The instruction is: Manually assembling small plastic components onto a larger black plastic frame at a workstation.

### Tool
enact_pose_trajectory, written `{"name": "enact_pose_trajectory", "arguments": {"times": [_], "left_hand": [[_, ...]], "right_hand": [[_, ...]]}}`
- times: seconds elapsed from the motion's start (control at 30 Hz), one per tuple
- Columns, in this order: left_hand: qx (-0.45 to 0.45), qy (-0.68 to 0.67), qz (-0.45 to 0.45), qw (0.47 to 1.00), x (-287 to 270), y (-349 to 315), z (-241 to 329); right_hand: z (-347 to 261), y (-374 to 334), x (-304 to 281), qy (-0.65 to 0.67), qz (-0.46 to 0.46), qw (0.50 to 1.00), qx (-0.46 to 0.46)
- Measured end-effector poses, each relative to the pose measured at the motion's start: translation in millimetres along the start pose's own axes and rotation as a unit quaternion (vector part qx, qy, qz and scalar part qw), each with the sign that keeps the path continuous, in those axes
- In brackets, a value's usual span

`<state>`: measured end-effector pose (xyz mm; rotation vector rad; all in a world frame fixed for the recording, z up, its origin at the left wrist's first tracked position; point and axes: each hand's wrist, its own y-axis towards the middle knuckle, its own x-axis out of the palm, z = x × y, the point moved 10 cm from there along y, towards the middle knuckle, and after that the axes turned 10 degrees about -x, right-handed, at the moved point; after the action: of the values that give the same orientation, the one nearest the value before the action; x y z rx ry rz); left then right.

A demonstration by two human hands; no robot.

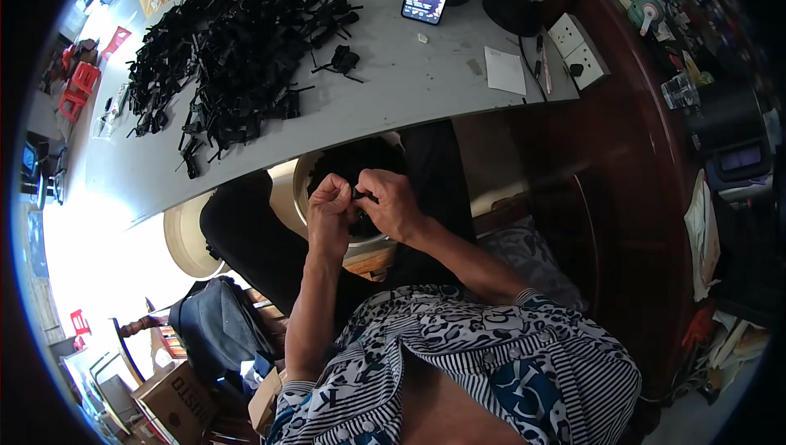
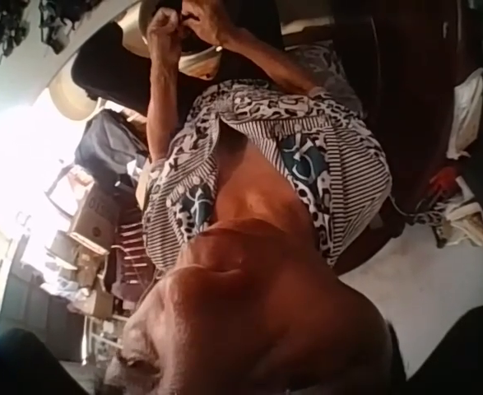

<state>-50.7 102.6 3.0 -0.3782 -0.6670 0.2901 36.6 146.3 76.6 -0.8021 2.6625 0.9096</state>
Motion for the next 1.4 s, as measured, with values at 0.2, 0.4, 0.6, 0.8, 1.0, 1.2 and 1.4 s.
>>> {"name": "enact_pose_trajectory", "arguments": {"times": [0.2,0.4,0.6,0.8,1.0,1.2,1.4], "left_hand": [[-0.083,0.070,0.065,0.992,-24,8,-22],[-0.115,0.149,0.028,0.982,-19,7,-34],[-0.139,-0.101,-0.074,0.982,-1,7,-46],[-0.020,-0.054,-0.025,0.998,10,-1,-8],[0.117,0.082,0.022,0.990,11,-10,17],[0.067,0.101,-0.048,0.992,14,-9,19],[0.032,0.159,-0.091,0.982,34,-9,19]], "right_hand": [[57,-14,15,0.098,-0.017,0.984,0.150],[77,-21,1,0.367,0.095,0.911,0.160],[25,-11,-8,0.183,0.066,0.981,-0.002],[5,-9,-27,0.112,0.087,0.987,-0.069],[30,-21,-23,0.179,0.087,0.975,0.097],[38,-16,-4,0.388,-0.066,0.902,0.180],[46,-18,11,0.390,-0.106,0.888,0.219]]}}
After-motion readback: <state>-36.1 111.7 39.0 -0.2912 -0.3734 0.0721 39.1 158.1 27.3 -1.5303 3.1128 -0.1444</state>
